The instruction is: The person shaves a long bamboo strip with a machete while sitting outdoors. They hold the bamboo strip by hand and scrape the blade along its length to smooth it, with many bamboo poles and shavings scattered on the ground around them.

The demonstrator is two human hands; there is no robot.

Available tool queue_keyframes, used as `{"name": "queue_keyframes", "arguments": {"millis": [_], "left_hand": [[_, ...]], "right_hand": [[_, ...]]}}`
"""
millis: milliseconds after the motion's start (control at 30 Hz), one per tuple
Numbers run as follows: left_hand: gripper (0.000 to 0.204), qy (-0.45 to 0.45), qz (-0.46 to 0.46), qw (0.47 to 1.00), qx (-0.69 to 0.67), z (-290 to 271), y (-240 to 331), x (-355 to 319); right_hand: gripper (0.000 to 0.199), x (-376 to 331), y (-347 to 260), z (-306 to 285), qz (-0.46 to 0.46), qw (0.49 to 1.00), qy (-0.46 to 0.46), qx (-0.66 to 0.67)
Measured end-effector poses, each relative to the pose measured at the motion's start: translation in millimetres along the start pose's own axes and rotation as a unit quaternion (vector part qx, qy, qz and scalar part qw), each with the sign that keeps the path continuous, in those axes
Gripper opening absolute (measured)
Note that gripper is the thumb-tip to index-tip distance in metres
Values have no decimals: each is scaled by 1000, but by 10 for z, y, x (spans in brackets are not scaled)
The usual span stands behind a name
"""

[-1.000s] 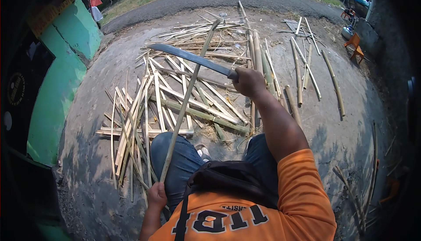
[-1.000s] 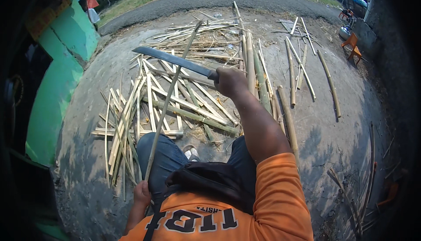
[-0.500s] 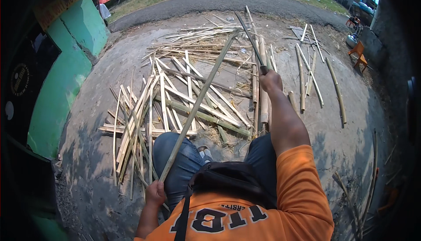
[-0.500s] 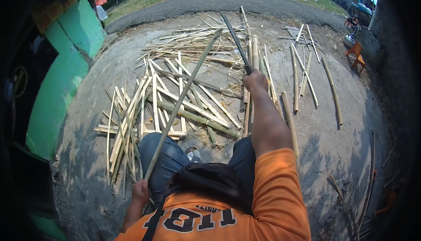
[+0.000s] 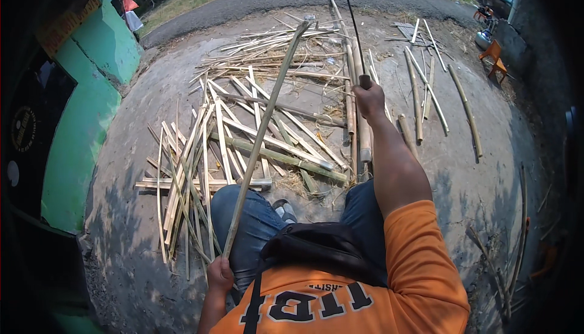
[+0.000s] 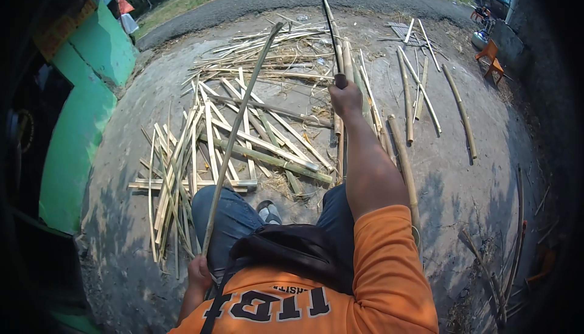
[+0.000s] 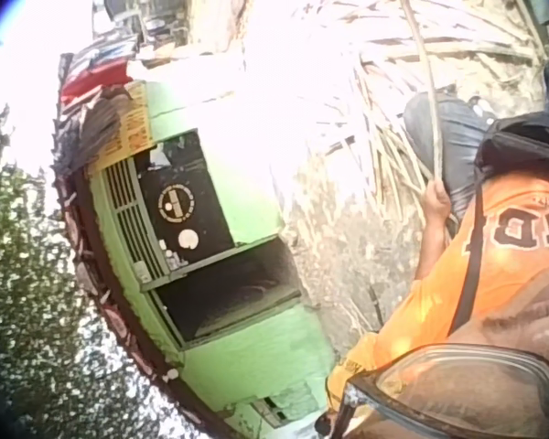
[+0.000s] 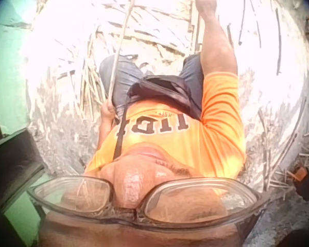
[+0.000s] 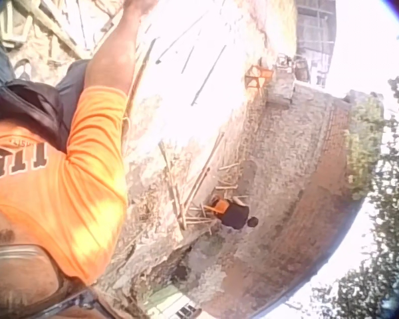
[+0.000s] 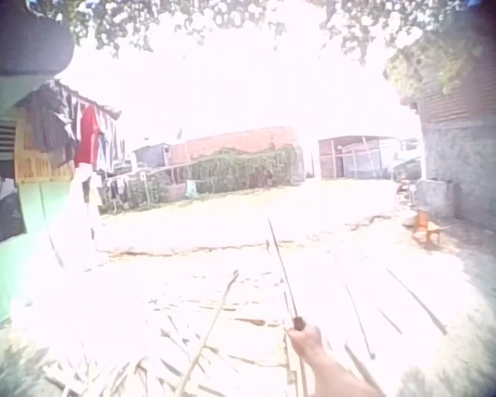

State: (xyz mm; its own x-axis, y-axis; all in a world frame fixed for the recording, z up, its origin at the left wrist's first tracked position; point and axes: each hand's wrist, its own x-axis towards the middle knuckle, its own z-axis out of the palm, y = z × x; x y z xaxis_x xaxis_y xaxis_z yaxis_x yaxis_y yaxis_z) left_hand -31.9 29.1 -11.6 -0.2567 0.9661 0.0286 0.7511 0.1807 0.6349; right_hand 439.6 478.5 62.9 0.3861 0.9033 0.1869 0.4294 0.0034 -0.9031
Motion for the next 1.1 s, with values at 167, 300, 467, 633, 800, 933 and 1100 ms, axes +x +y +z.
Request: {"name": "queue_keyframes", "arguments": {"millis": [167,300,467,633,800,933,1100], "left_hand": [[59,-9,9,1000,-18,28,-89,-3],[58,3,19,1000,-9,44,-70,-7],[53,22,29,999,27,73,-151,3],[51,-7,-9,1000,6,-56,24,15],[50,-26,-11,1000,-11,-49,96,29],[51,-36,-21,999,8,-99,103,38],[54,-25,-6,1000,4,-101,-89,-1]], "right_hand": [[23,-364,-481,-61,-187,981,-51,-24],[23,-612,-721,-16,-322,919,-89,-209],[24,-501,-499,87,-313,923,-86,-207],[20,-290,86,87,-143,973,-60,-172],[18,-386,-186,80,-262,945,-85,-176],[21,-690,-668,187,-385,872,-137,-270],[20,-517,-697,86,-370,862,-137,-317]]}}
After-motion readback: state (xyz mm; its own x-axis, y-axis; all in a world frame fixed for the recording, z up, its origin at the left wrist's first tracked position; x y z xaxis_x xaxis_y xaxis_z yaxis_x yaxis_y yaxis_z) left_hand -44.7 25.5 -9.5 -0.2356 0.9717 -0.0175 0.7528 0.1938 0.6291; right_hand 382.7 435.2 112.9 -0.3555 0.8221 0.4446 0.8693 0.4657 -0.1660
